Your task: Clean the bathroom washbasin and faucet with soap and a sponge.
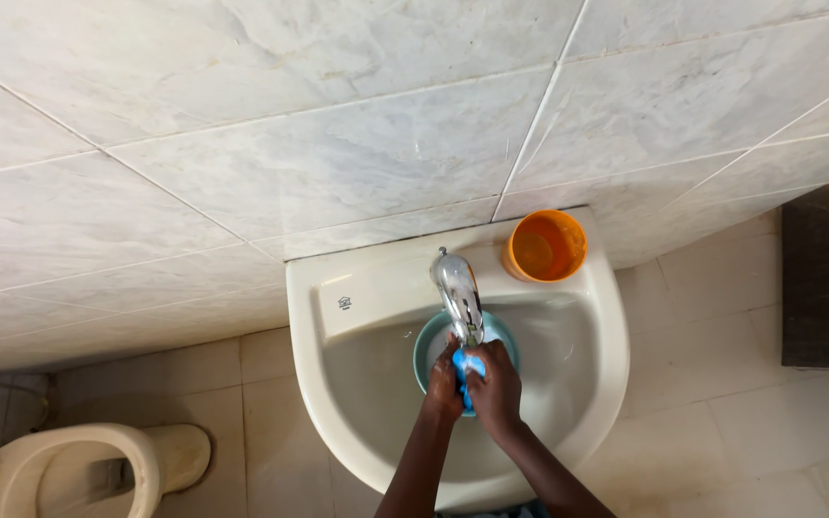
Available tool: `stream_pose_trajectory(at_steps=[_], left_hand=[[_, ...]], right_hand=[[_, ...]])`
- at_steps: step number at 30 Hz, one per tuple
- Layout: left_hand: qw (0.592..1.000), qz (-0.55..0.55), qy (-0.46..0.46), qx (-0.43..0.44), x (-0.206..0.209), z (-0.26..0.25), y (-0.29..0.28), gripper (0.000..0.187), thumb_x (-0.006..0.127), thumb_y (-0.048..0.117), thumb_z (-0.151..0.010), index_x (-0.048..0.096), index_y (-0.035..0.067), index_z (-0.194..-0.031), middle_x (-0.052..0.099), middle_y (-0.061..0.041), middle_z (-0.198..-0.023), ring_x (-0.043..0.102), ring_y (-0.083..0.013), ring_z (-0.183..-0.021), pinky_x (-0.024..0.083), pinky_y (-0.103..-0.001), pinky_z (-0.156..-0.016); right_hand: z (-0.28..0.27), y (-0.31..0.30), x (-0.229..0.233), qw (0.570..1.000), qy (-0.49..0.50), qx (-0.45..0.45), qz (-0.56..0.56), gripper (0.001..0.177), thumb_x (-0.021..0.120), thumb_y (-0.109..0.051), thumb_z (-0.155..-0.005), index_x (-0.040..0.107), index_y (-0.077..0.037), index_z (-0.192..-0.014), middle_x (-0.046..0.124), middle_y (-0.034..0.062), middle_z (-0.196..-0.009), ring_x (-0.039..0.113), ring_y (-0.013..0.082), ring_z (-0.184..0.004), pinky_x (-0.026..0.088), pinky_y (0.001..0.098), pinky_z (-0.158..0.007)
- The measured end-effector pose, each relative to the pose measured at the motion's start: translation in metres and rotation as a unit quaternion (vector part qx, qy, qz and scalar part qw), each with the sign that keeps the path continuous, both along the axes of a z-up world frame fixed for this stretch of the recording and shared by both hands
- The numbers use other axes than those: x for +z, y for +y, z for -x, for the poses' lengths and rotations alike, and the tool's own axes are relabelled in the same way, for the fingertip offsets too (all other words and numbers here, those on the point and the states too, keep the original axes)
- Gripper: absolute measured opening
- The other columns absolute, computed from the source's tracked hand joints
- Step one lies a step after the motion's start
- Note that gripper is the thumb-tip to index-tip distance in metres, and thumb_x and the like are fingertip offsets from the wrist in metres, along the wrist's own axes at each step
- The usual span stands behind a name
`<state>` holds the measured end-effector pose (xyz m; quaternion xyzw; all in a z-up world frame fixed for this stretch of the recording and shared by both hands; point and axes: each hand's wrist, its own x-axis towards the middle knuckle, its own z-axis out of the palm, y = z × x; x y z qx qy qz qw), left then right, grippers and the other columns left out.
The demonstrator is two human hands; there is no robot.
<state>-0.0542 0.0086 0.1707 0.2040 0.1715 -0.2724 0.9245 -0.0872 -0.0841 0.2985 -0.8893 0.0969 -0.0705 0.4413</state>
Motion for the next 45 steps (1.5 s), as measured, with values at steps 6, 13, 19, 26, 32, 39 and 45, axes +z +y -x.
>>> stream_pose_trajectory(at_steps=[6, 13, 19, 26, 32, 39, 45], left_hand=[[0.991, -0.061, 0.121, 0.011, 0.066, -0.003, -0.002, 0.048, 0.047, 0.046, -0.103, 0.064, 0.010, -0.131, 0.072, -0.004, -0.119, 0.068, -0.0180, -0.101, 0.056, -0.035, -0.091], [0.994, -0.062, 0.073, 0.051, -0.032, -0.015, 0.017, 0.048, 0.051, 0.048, -0.106, 0.068, 0.006, -0.122, 0.071, -0.008, -0.105, 0.068, -0.0218, -0.092, 0.055, -0.038, -0.081], [0.991, -0.085, 0.102, 0.011, 0.078, -0.012, 0.012, 0.054, 0.049, 0.051, -0.097, 0.065, 0.008, -0.125, 0.074, -0.008, -0.110, 0.070, -0.0215, -0.097, 0.058, -0.036, -0.089], [0.987, -0.132, 0.088, 0.018, 0.065, -0.007, 0.007, 0.052, 0.054, 0.050, -0.101, 0.065, 0.008, -0.130, 0.071, -0.007, -0.113, 0.066, -0.0205, -0.100, 0.055, -0.037, -0.092], [0.985, -0.125, 0.097, 0.065, 0.031, -0.008, 0.007, 0.046, 0.049, 0.045, -0.105, 0.066, 0.005, -0.120, 0.070, -0.011, -0.104, 0.065, -0.0237, -0.092, 0.055, -0.040, -0.083], [0.985, -0.112, 0.098, 0.090, 0.036, -0.011, 0.005, 0.047, 0.050, 0.049, -0.106, 0.065, 0.004, -0.111, 0.068, -0.011, -0.095, 0.064, -0.0248, -0.086, 0.055, -0.041, -0.078], [0.982, -0.092, 0.137, 0.089, 0.067, -0.004, 0.002, 0.044, 0.050, 0.045, -0.103, 0.068, 0.008, -0.118, 0.074, -0.008, -0.102, 0.068, -0.0216, -0.090, 0.057, -0.038, -0.083]], right_hand=[[-0.004, -0.008, -0.019, 0.996, -0.084, 0.037, -0.002, 0.032, 0.065, 0.004, -0.074, 0.064, -0.007, -0.104, 0.063, 0.0115, -0.104, 0.065, 0.0362, -0.095, 0.054, 0.0425, -0.079], [0.007, -0.018, -0.031, 0.989, -0.040, 0.101, -0.105, 0.026, 0.067, -0.002, -0.081, 0.066, -0.007, -0.107, 0.066, 0.0115, -0.103, 0.069, 0.0290, -0.094, 0.054, 0.0376, -0.081], [0.004, -0.001, -0.019, 0.948, 0.103, -0.085, -0.288, 0.024, 0.069, -0.021, -0.096, 0.063, -0.005, -0.113, 0.064, 0.0142, -0.100, 0.058, 0.0189, -0.086, 0.050, 0.0325, -0.079], [0.004, 0.001, -0.028, 0.984, 0.040, 0.015, -0.172, 0.018, 0.064, -0.017, -0.097, 0.061, -0.004, -0.110, 0.066, 0.0146, -0.097, 0.064, 0.0265, -0.083, 0.053, 0.0378, -0.077], [0.010, 0.003, -0.009, 0.997, 0.003, 0.046, -0.067, 0.023, 0.067, -0.014, -0.092, 0.062, -0.005, -0.114, 0.069, 0.0188, -0.104, 0.068, 0.0365, -0.092, 0.052, 0.0409, -0.079], [0.006, -0.002, 0.008, 0.995, 0.023, 0.047, -0.085, 0.024, 0.066, -0.011, -0.089, 0.062, -0.006, -0.113, 0.072, 0.0151, -0.095, 0.070, 0.0299, -0.077, 0.054, 0.0394, -0.068], [0.003, -0.001, 0.000, 0.969, 0.145, -0.020, -0.201, 0.024, 0.063, -0.009, -0.092, 0.067, -0.005, -0.115, 0.071, 0.0097, -0.081, 0.057, 0.0162, -0.062, 0.048, 0.0364, -0.059]])
